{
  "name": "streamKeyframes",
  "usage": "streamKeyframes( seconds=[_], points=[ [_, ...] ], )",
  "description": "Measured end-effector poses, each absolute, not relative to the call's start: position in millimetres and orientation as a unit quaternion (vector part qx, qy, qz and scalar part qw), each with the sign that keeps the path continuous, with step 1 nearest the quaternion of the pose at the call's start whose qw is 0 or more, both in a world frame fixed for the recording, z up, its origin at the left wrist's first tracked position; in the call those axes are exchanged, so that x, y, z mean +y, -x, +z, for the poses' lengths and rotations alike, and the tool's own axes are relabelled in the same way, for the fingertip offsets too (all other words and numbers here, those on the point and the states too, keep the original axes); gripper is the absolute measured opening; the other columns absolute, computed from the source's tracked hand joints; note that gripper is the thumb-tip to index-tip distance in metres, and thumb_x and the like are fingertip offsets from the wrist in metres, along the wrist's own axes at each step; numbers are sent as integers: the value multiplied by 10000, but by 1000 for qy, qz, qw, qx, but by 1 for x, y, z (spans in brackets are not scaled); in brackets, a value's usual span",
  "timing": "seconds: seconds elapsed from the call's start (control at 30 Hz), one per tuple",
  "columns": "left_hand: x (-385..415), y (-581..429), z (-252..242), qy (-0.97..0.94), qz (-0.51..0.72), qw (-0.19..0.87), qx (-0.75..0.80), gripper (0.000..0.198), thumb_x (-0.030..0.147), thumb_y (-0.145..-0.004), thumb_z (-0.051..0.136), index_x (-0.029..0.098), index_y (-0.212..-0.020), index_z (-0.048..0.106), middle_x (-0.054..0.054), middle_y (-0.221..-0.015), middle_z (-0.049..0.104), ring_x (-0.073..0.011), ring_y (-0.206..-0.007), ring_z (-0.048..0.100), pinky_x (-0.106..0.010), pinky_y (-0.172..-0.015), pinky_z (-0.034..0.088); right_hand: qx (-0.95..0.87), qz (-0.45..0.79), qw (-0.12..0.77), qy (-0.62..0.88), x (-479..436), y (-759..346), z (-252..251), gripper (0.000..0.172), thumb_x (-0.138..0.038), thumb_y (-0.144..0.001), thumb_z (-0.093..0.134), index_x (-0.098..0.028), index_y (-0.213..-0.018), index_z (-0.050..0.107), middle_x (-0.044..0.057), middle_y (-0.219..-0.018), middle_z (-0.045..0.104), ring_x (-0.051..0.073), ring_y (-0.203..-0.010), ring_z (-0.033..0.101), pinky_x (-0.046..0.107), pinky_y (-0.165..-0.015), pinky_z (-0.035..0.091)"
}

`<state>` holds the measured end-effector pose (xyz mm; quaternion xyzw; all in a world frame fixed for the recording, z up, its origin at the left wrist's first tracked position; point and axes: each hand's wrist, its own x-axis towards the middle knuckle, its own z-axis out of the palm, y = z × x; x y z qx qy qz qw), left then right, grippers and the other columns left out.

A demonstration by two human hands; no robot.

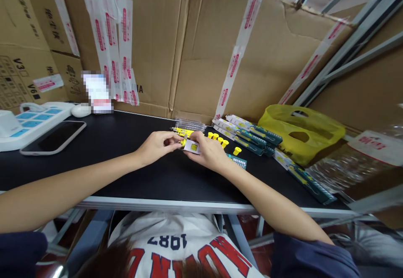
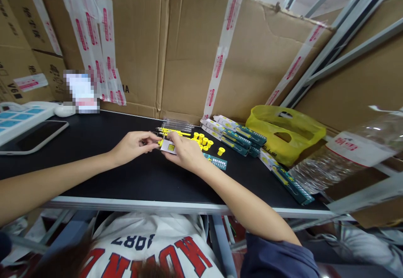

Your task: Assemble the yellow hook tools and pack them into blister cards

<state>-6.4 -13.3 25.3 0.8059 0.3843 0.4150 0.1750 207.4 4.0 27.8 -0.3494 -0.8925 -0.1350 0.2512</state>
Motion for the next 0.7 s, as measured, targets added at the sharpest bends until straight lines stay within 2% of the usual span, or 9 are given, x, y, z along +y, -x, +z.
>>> streamKeyframes(
  seconds=[0.23, 0.5, 0.7],
  points=[
    [-13, 11, 27, -825, 410, 108, 375, 204, 332, -830, 618, 163, -892, 715, 38, -622, 490, -87, -551, 418, -216, -543, 325, -909, -120, 234, 324, 2, -210, 34, 340, -437, -864, 590, -202, -1099, 518, 66, -1038, 693, 211, -898, 661, 249, -638, 394],
    [-12, 8, 22, -839, 383, 117, 367, 168, 283, -832, 601, 153, -794, 699, 30, -606, 518, -105, -589, 464, -227, -597, 353, -923, -99, 209, 306, 1, -208, 30, 362, -431, -854, 621, -208, -1117, 510, 60, -1053, 682, 210, -940, 650, 254, -670, 418],
    [-10, 7, 23, -860, 363, 120, 338, 191, 283, -854, 579, 182, -926, 725, 18, -657, 498, -119, -643, 475, -233, -625, 376, -926, -92, 209, 301, 0, -206, 31, 425, -476, -824, 644, -200, -1119, 512, 78, -1085, 669, 219, -967, 641, 270, -716, 439]
  ],
)
